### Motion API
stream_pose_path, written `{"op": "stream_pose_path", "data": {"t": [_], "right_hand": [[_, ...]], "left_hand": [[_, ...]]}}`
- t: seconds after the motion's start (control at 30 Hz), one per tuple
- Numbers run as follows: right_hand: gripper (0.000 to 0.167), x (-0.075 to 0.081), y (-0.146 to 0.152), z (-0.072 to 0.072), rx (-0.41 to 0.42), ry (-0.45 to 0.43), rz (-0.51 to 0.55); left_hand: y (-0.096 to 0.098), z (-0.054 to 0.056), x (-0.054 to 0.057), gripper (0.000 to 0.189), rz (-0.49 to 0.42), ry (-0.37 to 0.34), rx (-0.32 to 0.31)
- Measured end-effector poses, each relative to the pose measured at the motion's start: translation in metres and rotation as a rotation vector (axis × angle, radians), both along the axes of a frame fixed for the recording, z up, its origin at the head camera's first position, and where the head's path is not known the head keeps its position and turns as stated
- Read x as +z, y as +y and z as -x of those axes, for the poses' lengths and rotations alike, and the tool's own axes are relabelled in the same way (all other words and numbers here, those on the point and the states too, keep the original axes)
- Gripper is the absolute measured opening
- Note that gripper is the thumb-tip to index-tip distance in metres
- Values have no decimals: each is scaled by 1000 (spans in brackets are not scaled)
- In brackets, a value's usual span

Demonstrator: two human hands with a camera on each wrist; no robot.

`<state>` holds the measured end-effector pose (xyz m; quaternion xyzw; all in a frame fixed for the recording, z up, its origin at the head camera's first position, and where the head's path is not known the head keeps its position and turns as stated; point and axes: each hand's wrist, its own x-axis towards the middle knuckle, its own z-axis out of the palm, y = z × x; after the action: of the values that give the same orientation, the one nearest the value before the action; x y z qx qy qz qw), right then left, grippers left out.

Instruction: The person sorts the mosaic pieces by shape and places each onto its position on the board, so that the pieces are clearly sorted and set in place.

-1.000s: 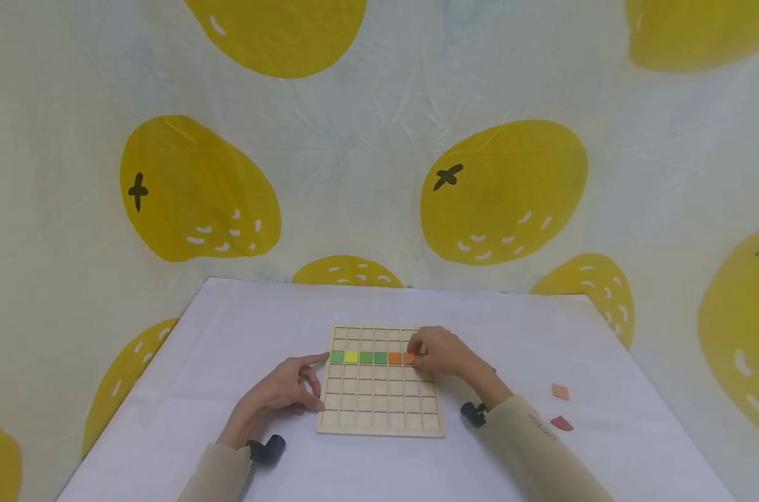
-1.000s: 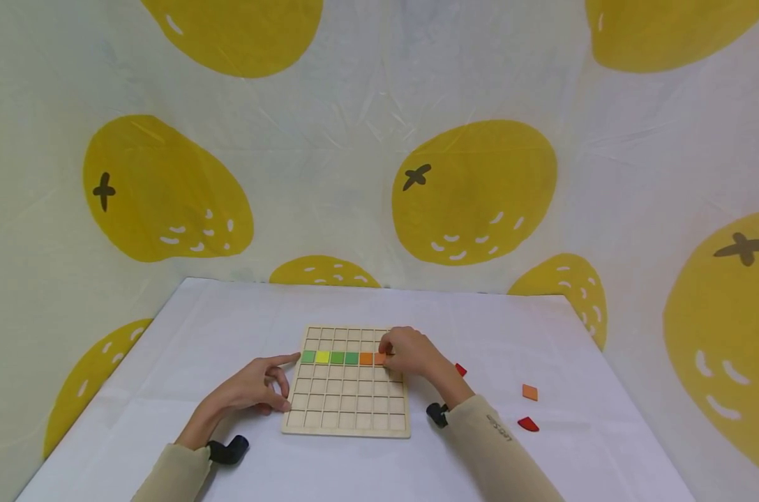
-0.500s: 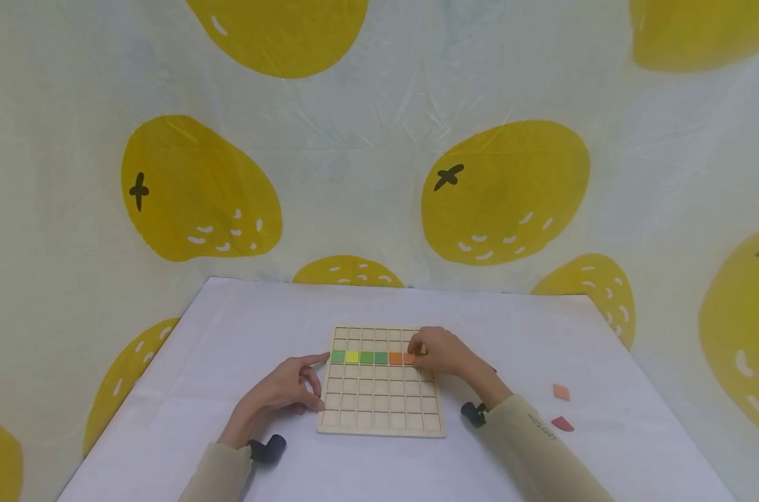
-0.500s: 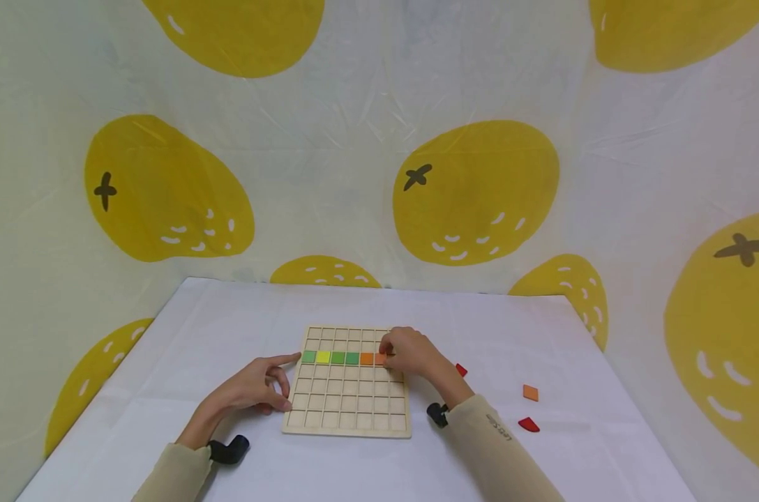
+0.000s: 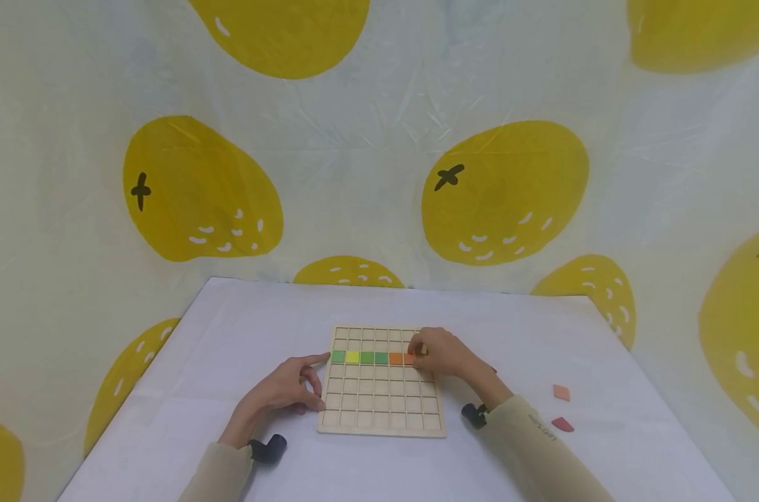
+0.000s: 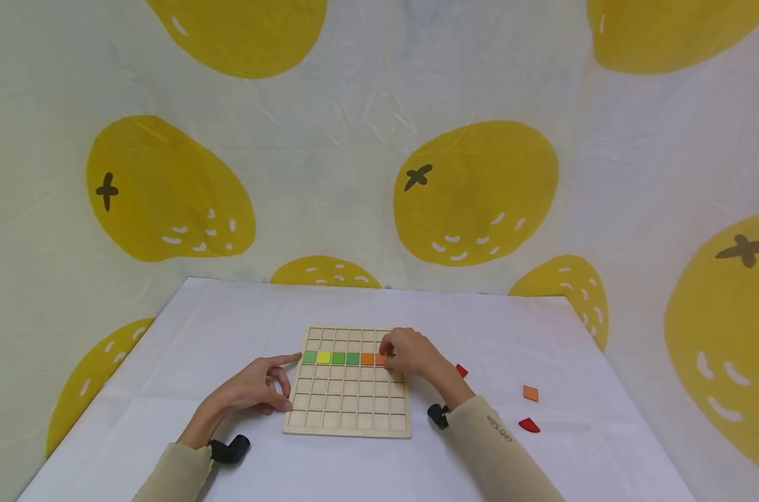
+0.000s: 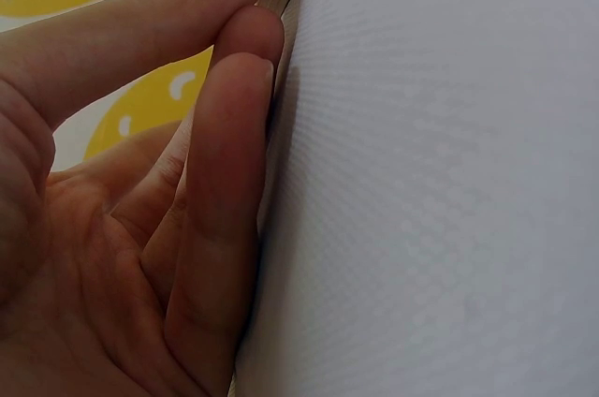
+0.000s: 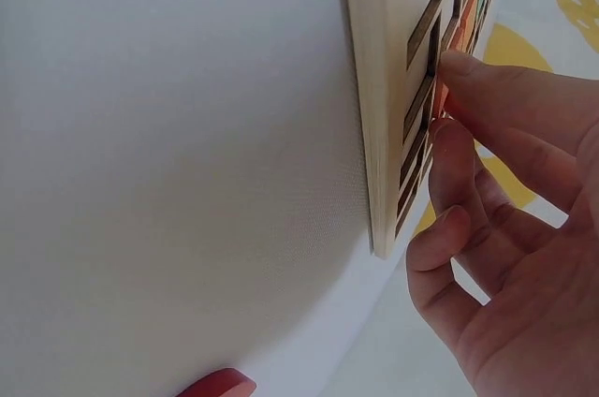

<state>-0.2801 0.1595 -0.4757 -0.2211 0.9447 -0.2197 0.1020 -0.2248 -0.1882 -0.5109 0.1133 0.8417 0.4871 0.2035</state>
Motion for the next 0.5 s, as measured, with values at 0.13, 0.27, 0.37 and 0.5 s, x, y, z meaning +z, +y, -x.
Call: {"op": "stream_pose_path", "data": {"t": [0.13, 0.27, 0.37, 0.5], "right_hand": [[14, -1, 2, 0, -11, -15, 10], [20, -1, 6, -1, -38, -16, 29], [24, 1, 12, -2, -52, -16, 54], [26, 6, 22, -8, -30, 11, 83]], "left_hand": [[1, 1, 0, 101, 7, 4, -1], [1, 1, 0, 101, 6, 5, -4], [1, 0, 1, 101, 6, 1, 0], [1, -1, 2, 101, 9, -1, 6]]}}
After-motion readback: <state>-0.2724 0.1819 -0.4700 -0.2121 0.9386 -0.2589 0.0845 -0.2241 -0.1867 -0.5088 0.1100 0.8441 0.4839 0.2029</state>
